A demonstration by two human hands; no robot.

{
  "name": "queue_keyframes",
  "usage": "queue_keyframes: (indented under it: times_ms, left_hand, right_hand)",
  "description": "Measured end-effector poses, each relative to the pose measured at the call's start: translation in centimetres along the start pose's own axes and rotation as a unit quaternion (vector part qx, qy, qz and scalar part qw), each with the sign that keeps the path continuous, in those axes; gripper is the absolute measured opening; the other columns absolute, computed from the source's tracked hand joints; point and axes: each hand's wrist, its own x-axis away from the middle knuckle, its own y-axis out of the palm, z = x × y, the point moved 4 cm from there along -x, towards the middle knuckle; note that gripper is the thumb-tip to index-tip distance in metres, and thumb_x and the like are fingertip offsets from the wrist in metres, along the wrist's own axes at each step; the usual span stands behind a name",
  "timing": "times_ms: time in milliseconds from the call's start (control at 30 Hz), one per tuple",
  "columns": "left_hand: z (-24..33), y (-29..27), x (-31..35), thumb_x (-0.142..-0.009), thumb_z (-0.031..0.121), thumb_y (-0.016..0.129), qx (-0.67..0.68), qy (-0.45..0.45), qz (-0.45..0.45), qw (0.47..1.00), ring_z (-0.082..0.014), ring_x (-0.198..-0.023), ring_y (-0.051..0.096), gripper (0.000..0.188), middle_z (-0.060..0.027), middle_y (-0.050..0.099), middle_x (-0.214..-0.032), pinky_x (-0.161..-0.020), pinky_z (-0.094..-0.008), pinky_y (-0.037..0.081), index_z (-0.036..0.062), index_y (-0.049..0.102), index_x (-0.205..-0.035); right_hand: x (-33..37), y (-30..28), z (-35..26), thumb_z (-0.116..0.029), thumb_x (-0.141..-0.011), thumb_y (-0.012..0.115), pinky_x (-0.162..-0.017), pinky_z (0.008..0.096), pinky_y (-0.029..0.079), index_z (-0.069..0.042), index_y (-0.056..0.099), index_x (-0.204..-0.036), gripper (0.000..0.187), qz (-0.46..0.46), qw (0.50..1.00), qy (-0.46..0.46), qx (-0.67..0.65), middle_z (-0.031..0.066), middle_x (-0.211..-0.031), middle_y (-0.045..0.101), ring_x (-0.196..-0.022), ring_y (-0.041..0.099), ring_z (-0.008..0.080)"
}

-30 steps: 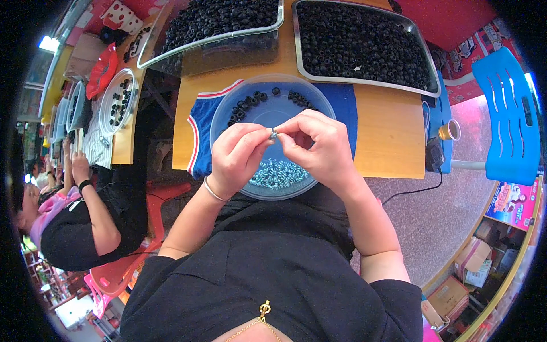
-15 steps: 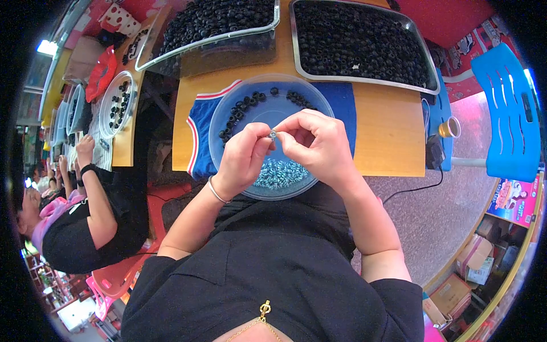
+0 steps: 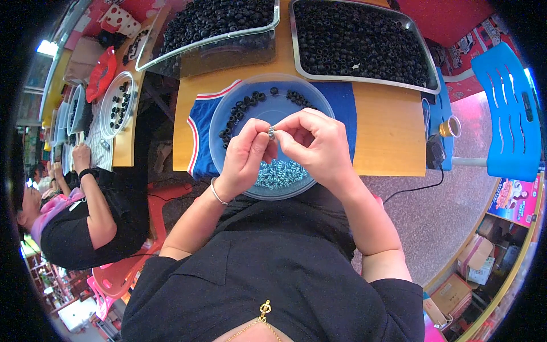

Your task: The person assembles small black rings onto teal-colored beads by hand.

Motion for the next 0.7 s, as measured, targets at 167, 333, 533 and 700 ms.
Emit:
queue_keyframes:
  times_ms: [167,333,533,700]
  left_hand:
    - [-0.6,0.2,0.0,-0.102,0.019,0.041,0.099,-0.052,0.01,0.994,-0.007,-0.058,0.051,0.019,-0.0019,0.056,-0.068,-0.053,-0.021,0.042,0.003,0.05,-0.097]
    - [-1.0,0.2,0.1,-0.102,0.019,0.042,0.123,-0.045,0.027,0.991,-0.0049,-0.059,0.05,0.019,-0.0007,0.056,-0.069,-0.053,-0.0196,0.041,0.0034,0.051,-0.098]
    - [-1.0,0.4,0.0,-0.102,0.019,0.043,0.164,-0.052,0.013,0.985,-0.0045,-0.062,0.051,0.018,-0.0006,0.057,-0.072,-0.056,-0.0194,0.042,0.0033,0.052,-0.099]
    - [-0.6,0.2,-0.2,-0.102,0.019,0.044,0.178,-0.044,0.002,0.983,-0.0052,-0.065,0.053,0.019,-0.0016,0.058,-0.075,-0.058,-0.0202,0.045,0.0028,0.053,-0.101]
  right_hand:
    - [0.2,0.2,0.0,-0.002,-0.078,0.068,-0.052,0.0189,0.045,0.001,0.069,-0.084,0.007,0.018,1.0,-0.02,-0.002,0.0037,-0.076,0.064,-0.058,0.056,0.0039]
    - [0.2,0.3,-0.7,-0.003,-0.077,0.072,-0.052,0.0192,0.045,0.0,0.07,-0.087,0.011,0.008,0.999,-0.046,0.007,0.0046,-0.078,0.065,-0.058,0.057,0.0046]
    - [0.2,0.3,0.1,-0.003,-0.075,0.075,-0.051,0.0189,0.044,-0.001,0.07,-0.087,0.013,0.027,0.998,-0.056,-0.005,0.0038,-0.077,0.064,-0.058,0.056,0.0046]
    - [0.2,0.1,-0.7,-0.001,-0.077,0.072,-0.05,0.0191,0.043,-0.001,0.07,-0.086,0.009,0.034,0.997,-0.073,0.007,0.003,-0.076,0.063,-0.057,0.055,0.0045]
